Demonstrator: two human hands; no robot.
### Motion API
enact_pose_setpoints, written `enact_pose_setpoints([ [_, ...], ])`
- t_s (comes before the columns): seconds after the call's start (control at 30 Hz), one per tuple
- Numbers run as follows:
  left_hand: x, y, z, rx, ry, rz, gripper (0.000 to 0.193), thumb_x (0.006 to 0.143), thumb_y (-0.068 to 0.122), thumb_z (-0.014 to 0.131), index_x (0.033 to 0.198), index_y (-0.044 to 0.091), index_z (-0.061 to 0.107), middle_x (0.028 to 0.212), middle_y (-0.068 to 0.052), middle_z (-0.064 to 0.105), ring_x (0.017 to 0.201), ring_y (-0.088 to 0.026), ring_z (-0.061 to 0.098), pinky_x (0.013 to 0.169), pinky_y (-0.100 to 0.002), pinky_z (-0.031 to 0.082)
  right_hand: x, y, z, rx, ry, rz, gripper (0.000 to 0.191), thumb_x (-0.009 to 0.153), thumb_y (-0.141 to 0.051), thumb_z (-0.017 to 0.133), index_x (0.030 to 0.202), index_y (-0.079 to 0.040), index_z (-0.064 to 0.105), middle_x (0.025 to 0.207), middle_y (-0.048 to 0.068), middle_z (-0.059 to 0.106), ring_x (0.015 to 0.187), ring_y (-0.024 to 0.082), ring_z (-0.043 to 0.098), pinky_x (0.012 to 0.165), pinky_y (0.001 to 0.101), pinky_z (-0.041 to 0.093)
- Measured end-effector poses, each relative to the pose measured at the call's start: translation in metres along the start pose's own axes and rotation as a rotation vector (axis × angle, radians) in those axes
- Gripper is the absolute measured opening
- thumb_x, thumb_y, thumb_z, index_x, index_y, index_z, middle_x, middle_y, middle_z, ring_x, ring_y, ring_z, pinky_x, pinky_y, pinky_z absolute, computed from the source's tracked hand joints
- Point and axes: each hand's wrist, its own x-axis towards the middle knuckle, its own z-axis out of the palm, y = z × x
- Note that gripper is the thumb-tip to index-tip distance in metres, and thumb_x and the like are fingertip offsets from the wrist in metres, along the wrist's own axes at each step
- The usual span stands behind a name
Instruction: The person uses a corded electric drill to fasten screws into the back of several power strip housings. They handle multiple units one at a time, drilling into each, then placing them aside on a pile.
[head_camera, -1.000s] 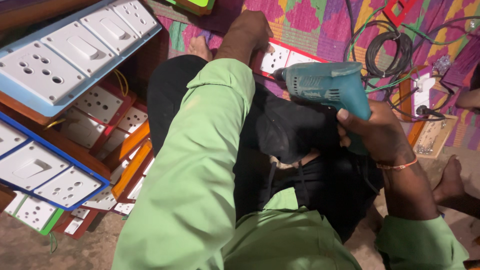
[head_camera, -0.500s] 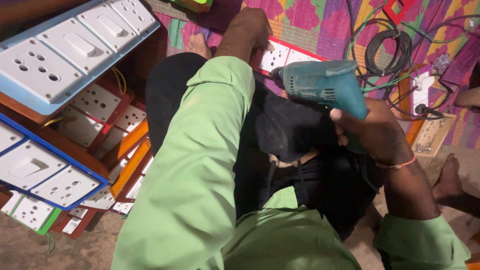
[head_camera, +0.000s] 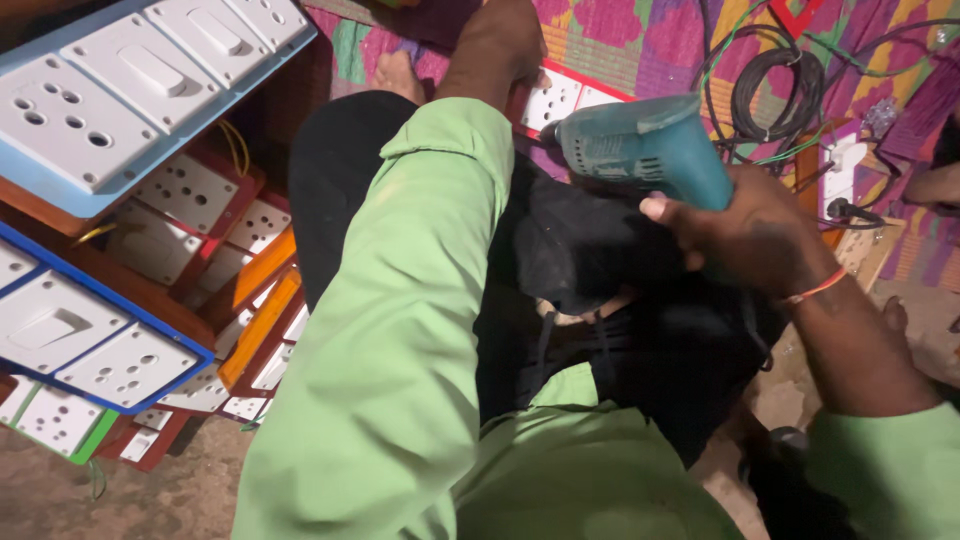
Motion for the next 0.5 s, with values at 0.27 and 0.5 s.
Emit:
enact_pose_setpoints([
  [0.27, -0.003, 0.004, -0.001, 0.105, 0.065, -0.016, 0.054, 0.06, 0.036, 0.1, 0.1, 0.008, 0.076, 0.104, -0.017, 0.073, 0.102, -0.031, 0.071, 0.087, -0.041, 0.056, -0.007, -0.016, -0.001, -0.064, -0.016, -0.015, 0.046, 0.082, -0.045, 0.076, 0.073, 0.0, 0.068, 0.057, 0.01, 0.061, 0.052, 0.022, 0.062, 0.055, 0.0373, 0.048],
  [0.5, -0.021, 0.008, 0.004, 0.157, 0.125, 0.076, 0.037, 0.08, 0.038, 0.083, 0.105, 0.012, 0.078, 0.109, -0.015, 0.074, 0.106, -0.035, 0.07, 0.092, -0.045, 0.055, -0.023, 0.028, 0.006, 0.348, -0.004, -0.213, 0.037, 0.09, -0.037, 0.073, 0.092, -0.002, 0.066, 0.069, 0.006, 0.061, 0.058, 0.017, 0.059, 0.057, 0.0334, 0.047],
])
